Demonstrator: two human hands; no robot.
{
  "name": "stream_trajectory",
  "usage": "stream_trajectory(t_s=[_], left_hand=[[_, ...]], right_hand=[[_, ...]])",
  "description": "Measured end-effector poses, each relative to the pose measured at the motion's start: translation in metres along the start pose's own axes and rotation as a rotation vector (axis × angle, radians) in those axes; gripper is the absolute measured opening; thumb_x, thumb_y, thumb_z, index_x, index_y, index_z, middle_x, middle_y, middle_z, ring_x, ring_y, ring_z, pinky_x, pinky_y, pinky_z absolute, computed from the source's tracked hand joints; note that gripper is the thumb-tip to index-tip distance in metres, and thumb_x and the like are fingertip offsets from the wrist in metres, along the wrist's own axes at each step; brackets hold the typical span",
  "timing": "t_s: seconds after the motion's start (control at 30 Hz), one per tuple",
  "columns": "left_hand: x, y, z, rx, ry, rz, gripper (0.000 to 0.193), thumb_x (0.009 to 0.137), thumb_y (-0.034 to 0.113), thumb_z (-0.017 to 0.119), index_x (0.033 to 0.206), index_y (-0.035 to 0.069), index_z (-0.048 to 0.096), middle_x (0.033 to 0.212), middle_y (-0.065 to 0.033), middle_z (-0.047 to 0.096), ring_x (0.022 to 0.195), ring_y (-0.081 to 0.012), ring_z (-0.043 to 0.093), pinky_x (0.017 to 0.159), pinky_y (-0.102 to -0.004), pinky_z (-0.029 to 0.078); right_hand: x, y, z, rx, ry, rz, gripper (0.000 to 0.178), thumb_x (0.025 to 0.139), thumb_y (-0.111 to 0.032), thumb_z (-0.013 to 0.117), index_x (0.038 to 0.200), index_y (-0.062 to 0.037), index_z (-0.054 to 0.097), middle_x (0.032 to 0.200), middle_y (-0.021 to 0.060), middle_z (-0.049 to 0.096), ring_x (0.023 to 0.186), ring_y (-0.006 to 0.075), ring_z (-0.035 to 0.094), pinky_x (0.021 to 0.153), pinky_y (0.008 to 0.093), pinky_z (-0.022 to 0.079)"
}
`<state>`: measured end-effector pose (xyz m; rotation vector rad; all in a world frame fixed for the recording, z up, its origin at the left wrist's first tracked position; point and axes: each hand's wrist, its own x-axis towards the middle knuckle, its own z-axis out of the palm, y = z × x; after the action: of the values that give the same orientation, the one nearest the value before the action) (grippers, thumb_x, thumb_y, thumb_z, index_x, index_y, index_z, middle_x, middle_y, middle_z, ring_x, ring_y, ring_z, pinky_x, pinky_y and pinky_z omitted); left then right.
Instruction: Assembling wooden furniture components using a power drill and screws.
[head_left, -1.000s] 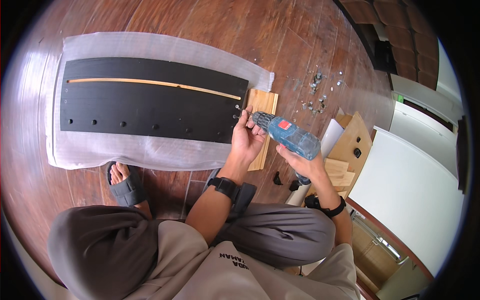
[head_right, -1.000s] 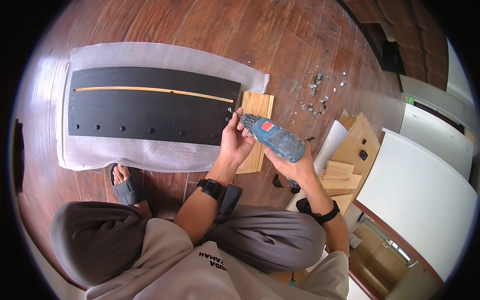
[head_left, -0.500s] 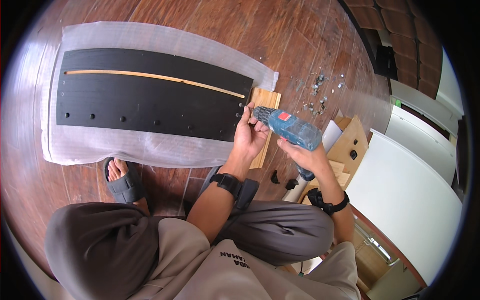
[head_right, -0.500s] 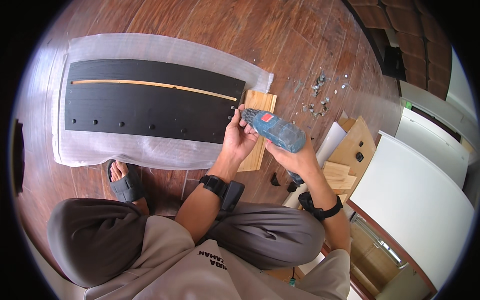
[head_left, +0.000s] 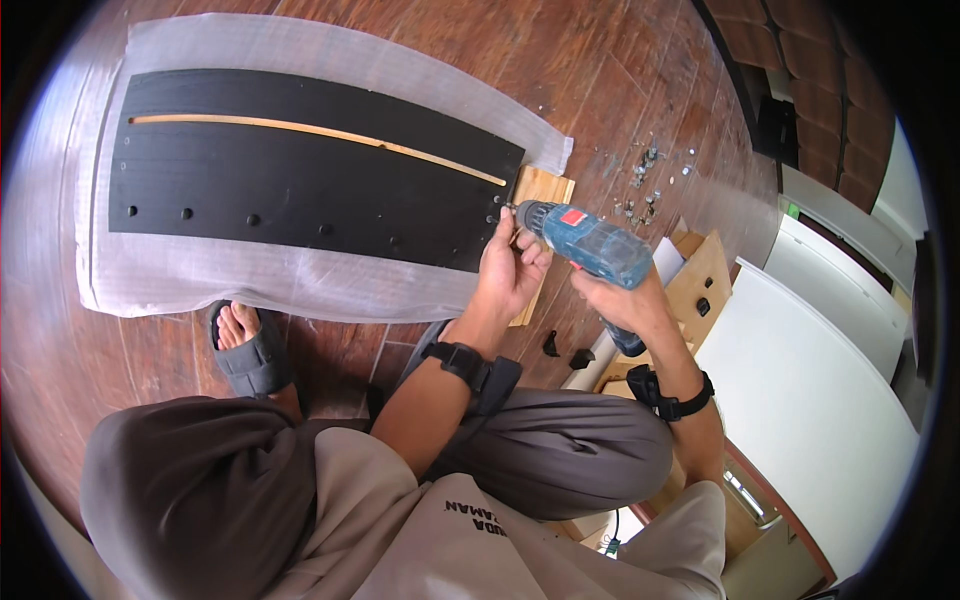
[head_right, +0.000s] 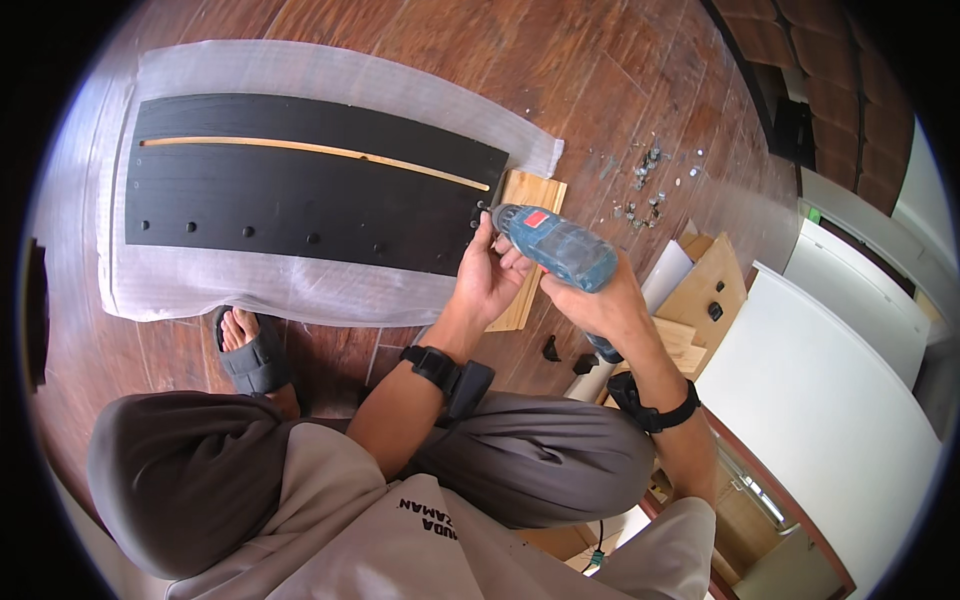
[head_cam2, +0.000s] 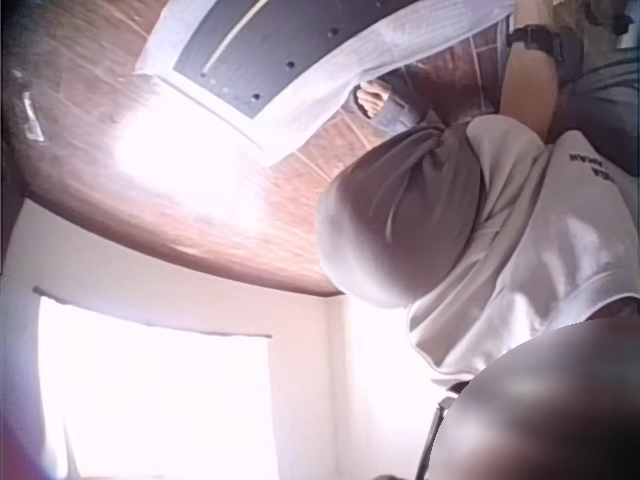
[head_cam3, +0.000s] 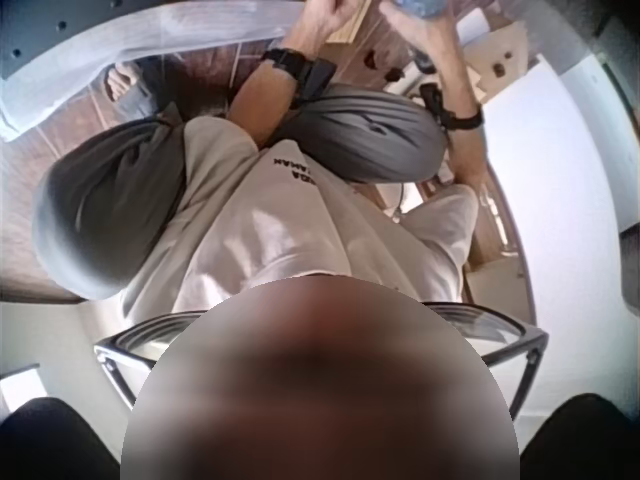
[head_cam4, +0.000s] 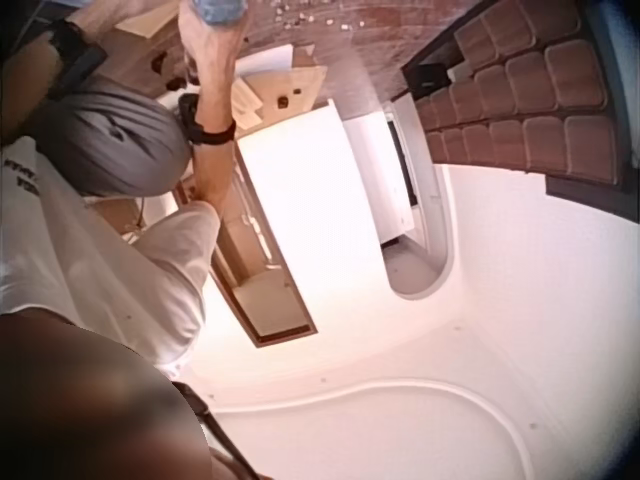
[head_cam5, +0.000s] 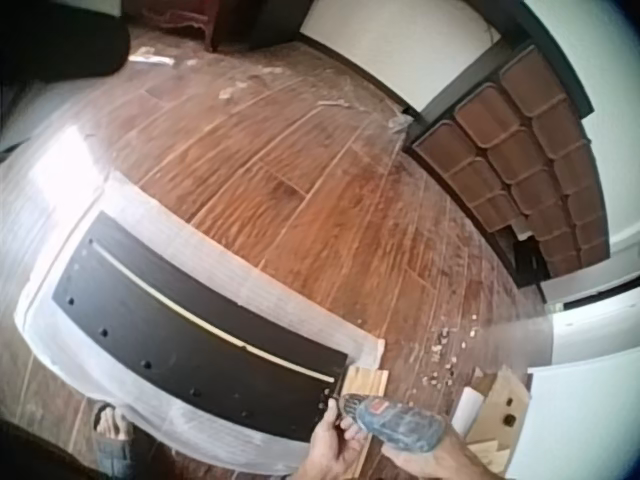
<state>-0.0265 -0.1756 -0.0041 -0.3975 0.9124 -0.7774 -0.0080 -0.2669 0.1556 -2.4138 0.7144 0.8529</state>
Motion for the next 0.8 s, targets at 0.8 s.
stream_trajectory(t_s=[0.8], left_hand=[[-0.137, 0.102, 0.306, 1.720, -0.463, 0.653, 0.025, 0.098, 0.027, 0.051, 0.107, 0.005, 0.059, 0.078, 0.0006, 0.058, 0.056, -0.0056, 0.032, 0.053, -0.0204, 0.031]], right_hand=[[-0.030, -0.041, -0.075, 0.019, 0.181, -0.394, 0.023, 0.073, -0.011, 0.068, 0.094, -0.0020, 0.066, 0.077, 0.0096, 0.068, 0.068, 0.0159, 0.065, 0.065, 0.0316, 0.052]])
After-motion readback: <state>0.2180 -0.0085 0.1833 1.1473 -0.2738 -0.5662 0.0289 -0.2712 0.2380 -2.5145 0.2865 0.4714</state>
